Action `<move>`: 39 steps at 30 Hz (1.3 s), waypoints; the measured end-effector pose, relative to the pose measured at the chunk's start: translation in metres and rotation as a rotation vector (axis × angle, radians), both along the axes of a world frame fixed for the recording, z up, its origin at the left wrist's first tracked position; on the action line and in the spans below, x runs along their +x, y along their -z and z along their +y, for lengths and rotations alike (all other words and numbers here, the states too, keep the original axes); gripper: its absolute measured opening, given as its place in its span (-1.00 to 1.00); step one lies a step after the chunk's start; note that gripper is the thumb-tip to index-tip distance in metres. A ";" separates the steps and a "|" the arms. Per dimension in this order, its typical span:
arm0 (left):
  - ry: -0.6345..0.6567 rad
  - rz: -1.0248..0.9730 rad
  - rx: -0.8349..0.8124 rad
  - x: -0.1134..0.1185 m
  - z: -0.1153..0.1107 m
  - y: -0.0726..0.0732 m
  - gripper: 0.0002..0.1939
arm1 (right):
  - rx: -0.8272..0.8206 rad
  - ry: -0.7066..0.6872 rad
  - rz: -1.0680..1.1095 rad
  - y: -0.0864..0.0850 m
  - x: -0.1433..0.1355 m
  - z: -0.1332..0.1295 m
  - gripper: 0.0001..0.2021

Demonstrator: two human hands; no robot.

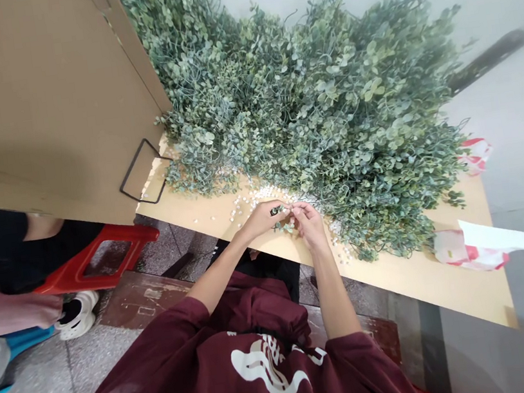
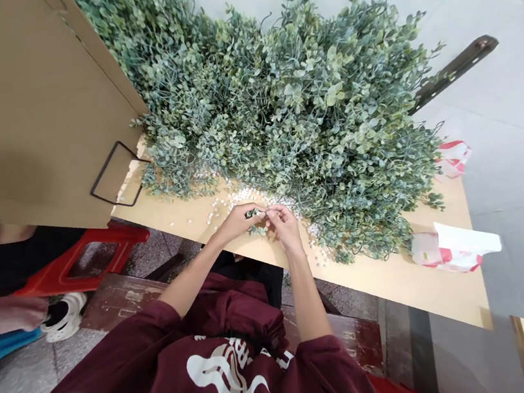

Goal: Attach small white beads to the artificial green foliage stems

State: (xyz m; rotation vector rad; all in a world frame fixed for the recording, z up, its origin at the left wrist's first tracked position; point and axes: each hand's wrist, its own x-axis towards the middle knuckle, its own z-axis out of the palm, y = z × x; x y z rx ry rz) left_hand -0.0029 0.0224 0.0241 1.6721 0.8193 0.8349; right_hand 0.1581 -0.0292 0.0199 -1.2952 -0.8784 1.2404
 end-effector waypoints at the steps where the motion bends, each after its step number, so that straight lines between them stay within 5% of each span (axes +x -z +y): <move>1: 0.007 0.001 -0.007 0.000 0.000 0.000 -0.67 | 0.016 0.004 -0.009 0.001 -0.001 0.000 -0.72; 21: 0.021 0.058 0.064 0.001 0.000 -0.006 -0.68 | 0.133 0.158 -0.162 0.005 -0.006 -0.008 -0.82; 29: 0.034 0.117 -0.075 0.000 -0.004 -0.008 -0.69 | 0.127 0.123 -0.170 0.004 -0.006 -0.009 -0.82; 39: 0.043 0.112 -0.054 -0.003 -0.003 -0.011 -0.68 | 0.093 0.108 -0.150 0.004 -0.006 -0.010 -0.80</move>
